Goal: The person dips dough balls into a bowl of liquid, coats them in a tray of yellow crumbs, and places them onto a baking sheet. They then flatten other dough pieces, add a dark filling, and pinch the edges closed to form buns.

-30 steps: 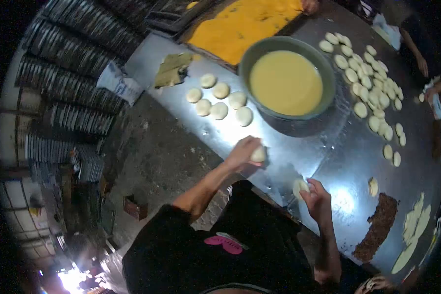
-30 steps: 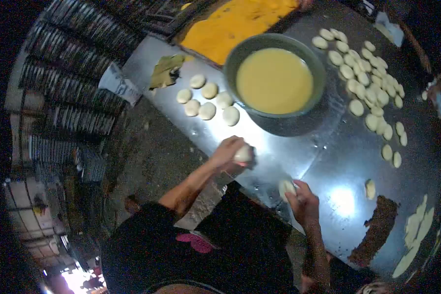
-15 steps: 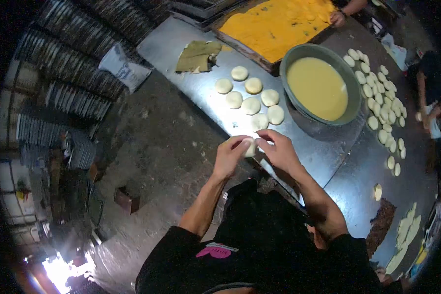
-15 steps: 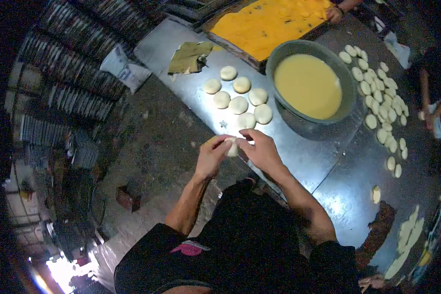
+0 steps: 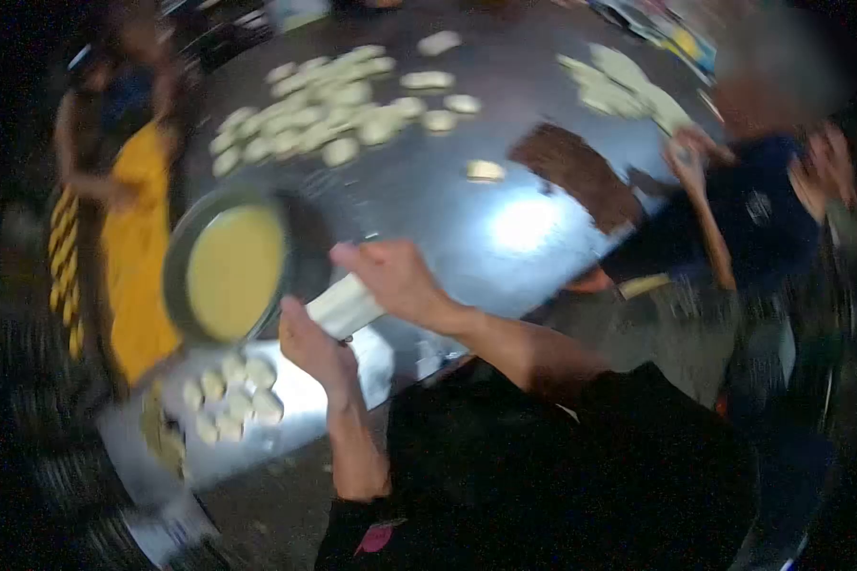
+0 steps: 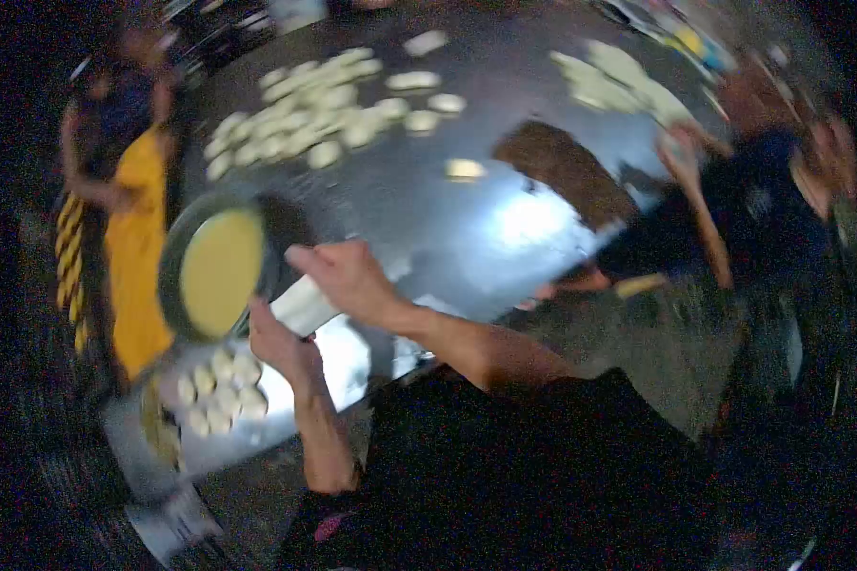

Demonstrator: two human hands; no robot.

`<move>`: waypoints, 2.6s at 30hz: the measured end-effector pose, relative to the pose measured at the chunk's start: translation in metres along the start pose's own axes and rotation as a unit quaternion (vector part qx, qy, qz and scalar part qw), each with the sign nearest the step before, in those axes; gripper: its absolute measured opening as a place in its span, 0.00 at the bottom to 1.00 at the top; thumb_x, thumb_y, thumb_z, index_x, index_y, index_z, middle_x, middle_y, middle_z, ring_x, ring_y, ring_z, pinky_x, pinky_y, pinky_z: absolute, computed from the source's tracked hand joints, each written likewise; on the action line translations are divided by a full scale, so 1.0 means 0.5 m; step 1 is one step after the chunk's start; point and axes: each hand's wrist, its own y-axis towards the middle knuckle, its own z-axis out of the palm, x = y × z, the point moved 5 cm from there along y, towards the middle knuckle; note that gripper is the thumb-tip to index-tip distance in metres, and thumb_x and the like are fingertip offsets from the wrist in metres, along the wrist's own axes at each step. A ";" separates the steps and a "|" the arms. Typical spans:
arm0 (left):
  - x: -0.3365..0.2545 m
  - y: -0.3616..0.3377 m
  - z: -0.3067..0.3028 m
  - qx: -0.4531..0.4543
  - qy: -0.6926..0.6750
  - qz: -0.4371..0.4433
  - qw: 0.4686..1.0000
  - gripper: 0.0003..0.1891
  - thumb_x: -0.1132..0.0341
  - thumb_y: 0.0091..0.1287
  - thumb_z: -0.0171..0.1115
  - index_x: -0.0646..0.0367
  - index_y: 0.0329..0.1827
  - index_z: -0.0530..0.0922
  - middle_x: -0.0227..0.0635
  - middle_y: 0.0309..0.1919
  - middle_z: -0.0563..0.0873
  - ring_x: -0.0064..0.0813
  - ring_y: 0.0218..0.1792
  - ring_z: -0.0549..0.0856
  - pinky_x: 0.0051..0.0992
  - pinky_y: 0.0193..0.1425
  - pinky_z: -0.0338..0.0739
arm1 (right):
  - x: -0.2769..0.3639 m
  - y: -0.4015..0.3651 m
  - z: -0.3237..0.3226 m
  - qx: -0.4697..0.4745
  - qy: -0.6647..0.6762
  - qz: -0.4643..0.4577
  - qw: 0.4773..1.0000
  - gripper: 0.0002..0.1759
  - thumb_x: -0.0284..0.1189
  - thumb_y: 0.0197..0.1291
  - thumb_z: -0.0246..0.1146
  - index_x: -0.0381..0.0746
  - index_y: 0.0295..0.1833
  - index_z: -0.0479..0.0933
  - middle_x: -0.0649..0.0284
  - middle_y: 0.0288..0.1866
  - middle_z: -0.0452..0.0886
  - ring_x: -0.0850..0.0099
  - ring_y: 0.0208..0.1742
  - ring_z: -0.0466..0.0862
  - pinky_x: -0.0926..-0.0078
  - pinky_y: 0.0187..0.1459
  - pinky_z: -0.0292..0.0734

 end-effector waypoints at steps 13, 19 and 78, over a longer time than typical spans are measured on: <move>0.257 0.024 0.096 0.306 0.167 -0.219 0.911 0.13 0.68 0.67 0.59 0.69 0.50 0.79 0.39 0.41 0.85 0.27 0.41 0.84 0.25 0.48 0.78 | -0.402 -0.217 -0.682 -0.338 -0.550 0.110 0.755 0.22 0.31 0.61 0.57 0.42 0.62 0.69 0.53 0.52 0.77 0.57 0.52 0.77 0.56 0.49 0.74; 0.218 0.022 0.105 0.282 0.135 -0.228 0.922 0.14 0.72 0.66 0.57 0.69 0.53 0.74 0.40 0.45 0.82 0.28 0.44 0.83 0.28 0.52 0.78 | -0.549 -0.240 -0.806 -0.355 -0.608 0.043 0.709 0.21 0.27 0.53 0.62 0.39 0.55 0.76 0.51 0.53 0.78 0.51 0.50 0.78 0.58 0.49 0.75; 0.273 -0.083 0.305 0.328 -0.042 -0.345 0.878 0.15 0.69 0.69 0.57 0.67 0.55 0.75 0.38 0.48 0.83 0.26 0.47 0.83 0.26 0.51 0.80 | -0.260 -0.002 -0.532 -0.083 -0.300 -0.004 0.950 0.21 0.25 0.60 0.58 0.40 0.61 0.72 0.56 0.50 0.79 0.66 0.52 0.78 0.69 0.54 0.73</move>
